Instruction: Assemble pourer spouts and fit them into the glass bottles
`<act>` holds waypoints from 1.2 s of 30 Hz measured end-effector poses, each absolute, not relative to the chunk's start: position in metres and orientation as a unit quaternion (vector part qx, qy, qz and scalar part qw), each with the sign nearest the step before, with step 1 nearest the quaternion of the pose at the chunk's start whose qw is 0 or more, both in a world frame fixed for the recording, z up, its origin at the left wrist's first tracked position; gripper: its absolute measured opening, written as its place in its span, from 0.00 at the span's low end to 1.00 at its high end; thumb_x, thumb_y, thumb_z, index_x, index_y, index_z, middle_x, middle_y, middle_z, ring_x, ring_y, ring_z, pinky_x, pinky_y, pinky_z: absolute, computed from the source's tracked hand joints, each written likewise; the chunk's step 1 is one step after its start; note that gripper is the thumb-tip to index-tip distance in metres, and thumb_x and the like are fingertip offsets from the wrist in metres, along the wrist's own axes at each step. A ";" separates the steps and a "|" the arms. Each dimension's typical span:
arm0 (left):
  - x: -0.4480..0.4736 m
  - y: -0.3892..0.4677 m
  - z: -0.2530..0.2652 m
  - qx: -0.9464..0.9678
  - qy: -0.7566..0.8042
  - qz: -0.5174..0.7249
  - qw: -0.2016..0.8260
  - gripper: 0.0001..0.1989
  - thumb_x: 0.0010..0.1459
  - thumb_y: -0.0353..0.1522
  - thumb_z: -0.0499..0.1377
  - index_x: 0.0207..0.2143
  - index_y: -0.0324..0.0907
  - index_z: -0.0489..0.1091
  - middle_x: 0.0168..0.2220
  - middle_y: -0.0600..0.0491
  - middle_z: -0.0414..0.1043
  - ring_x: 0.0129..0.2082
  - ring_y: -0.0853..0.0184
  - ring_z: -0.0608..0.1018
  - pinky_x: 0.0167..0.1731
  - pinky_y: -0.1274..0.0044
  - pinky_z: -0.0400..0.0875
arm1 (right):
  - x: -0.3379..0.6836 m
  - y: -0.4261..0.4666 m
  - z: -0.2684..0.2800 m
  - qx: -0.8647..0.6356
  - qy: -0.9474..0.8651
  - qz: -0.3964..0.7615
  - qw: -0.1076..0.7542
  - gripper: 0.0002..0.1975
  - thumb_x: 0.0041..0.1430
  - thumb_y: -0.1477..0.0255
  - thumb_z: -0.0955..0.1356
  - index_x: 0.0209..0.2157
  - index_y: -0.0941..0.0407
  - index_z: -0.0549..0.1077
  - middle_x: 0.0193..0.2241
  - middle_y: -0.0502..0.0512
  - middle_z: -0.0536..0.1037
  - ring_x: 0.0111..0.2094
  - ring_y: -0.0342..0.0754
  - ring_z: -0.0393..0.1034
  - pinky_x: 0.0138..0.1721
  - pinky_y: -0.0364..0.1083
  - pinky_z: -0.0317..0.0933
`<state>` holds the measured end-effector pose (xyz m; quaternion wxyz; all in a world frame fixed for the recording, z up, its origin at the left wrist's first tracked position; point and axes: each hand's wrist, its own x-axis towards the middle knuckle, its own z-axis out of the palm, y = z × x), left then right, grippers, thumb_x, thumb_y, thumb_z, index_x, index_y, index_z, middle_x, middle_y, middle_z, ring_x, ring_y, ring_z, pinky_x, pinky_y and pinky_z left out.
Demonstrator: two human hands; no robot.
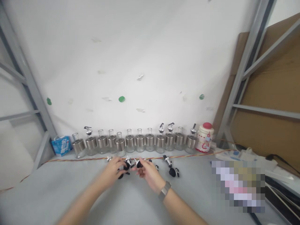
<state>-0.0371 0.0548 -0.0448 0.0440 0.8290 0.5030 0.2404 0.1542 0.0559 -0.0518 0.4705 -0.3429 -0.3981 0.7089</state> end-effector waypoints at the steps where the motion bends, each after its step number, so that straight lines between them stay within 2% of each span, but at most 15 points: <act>1: -0.034 0.053 -0.046 0.842 0.495 0.214 0.020 0.07 0.50 0.30 0.56 0.34 0.44 0.70 0.36 0.51 0.68 0.40 0.61 0.68 0.41 0.70 0.60 | 0.154 0.055 -0.051 -0.344 -0.389 0.714 0.469 0.16 0.48 0.59 0.67 0.29 0.59 0.68 0.21 0.55 0.76 0.20 0.41 0.66 0.23 0.39 0.55; 4: -0.024 0.049 -0.050 0.851 0.502 0.150 -0.022 0.08 0.51 0.27 0.54 0.35 0.43 0.69 0.38 0.50 0.68 0.42 0.60 0.67 0.41 0.69 0.58 | 0.153 0.053 -0.051 -0.341 -0.381 0.722 0.466 0.16 0.49 0.59 0.67 0.28 0.60 0.68 0.21 0.56 0.76 0.20 0.41 0.67 0.24 0.40 0.56; 9: -0.025 0.054 -0.057 0.827 0.544 0.143 0.009 0.10 0.52 0.24 0.50 0.32 0.38 0.69 0.36 0.45 0.68 0.40 0.57 0.68 0.40 0.67 0.58 | 0.152 0.055 -0.054 -0.328 -0.371 0.741 0.453 0.17 0.51 0.58 0.65 0.29 0.60 0.68 0.22 0.57 0.76 0.19 0.41 0.67 0.23 0.39 0.55; 17: -0.029 0.057 -0.054 0.779 0.553 0.276 0.107 0.05 0.49 0.25 0.52 0.26 0.39 0.68 0.31 0.49 0.69 0.38 0.59 0.69 0.40 0.68 0.59 | 0.153 0.053 -0.054 -0.312 -0.357 0.749 0.463 0.17 0.51 0.57 0.65 0.28 0.58 0.67 0.23 0.56 0.76 0.20 0.43 0.67 0.23 0.40 0.54; 20: -0.023 0.056 -0.049 0.745 0.547 0.349 0.153 0.05 0.52 0.30 0.51 0.27 0.40 0.66 0.36 0.47 0.69 0.40 0.62 0.70 0.38 0.71 0.63 | 0.151 0.052 -0.052 -0.324 -0.368 0.724 0.484 0.17 0.49 0.58 0.66 0.28 0.58 0.68 0.23 0.55 0.75 0.20 0.42 0.66 0.23 0.40 0.54; 23: -0.012 0.046 -0.040 0.709 0.507 0.412 0.267 0.09 0.55 0.35 0.50 0.29 0.40 0.65 0.43 0.47 0.68 0.41 0.64 0.71 0.38 0.75 0.65 | 0.148 0.050 -0.051 -0.322 -0.384 0.695 0.514 0.15 0.46 0.60 0.68 0.27 0.59 0.70 0.23 0.52 0.73 0.21 0.40 0.63 0.24 0.40 0.55; 25: -0.003 0.037 -0.035 0.591 0.406 0.480 0.506 0.07 0.53 0.35 0.54 0.29 0.40 0.65 0.41 0.48 0.69 0.41 0.63 0.72 0.40 0.73 0.65 | 0.146 0.049 -0.051 -0.306 -0.402 0.678 0.534 0.14 0.44 0.61 0.70 0.26 0.59 0.71 0.23 0.50 0.72 0.22 0.39 0.62 0.25 0.39 0.55; 27: 0.004 0.028 -0.032 0.495 0.322 0.492 0.640 0.06 0.51 0.34 0.57 0.27 0.39 0.66 0.35 0.51 0.70 0.38 0.66 0.72 0.41 0.72 0.65 | 0.143 0.048 -0.053 -0.296 -0.425 0.664 0.540 0.14 0.43 0.61 0.70 0.26 0.59 0.71 0.23 0.49 0.71 0.23 0.40 0.62 0.26 0.40 0.57; 30: 0.011 0.022 -0.035 0.422 0.265 0.510 0.701 0.07 0.48 0.33 0.60 0.24 0.39 0.66 0.30 0.53 0.69 0.32 0.69 0.72 0.39 0.72 0.65 | 0.139 0.047 -0.058 -0.322 -0.473 0.620 0.537 0.16 0.44 0.60 0.69 0.29 0.58 0.70 0.26 0.51 0.71 0.23 0.42 0.64 0.26 0.42 0.59; 34: 0.011 0.025 -0.040 0.389 0.265 0.522 0.711 0.08 0.46 0.33 0.62 0.25 0.39 0.66 0.28 0.54 0.69 0.31 0.69 0.72 0.38 0.72 0.65 | 0.135 0.044 -0.063 -0.366 -0.541 0.525 0.546 0.15 0.49 0.58 0.66 0.33 0.55 0.66 0.30 0.53 0.71 0.25 0.45 0.65 0.27 0.44 0.60; 36: 0.010 0.026 -0.040 0.385 0.282 0.525 0.705 0.08 0.46 0.35 0.62 0.25 0.40 0.66 0.28 0.55 0.69 0.31 0.69 0.72 0.38 0.72 0.66 | 0.136 0.040 -0.060 -0.377 -0.584 0.467 0.547 0.13 0.53 0.59 0.62 0.34 0.54 0.66 0.32 0.54 0.70 0.29 0.47 0.65 0.31 0.46 0.60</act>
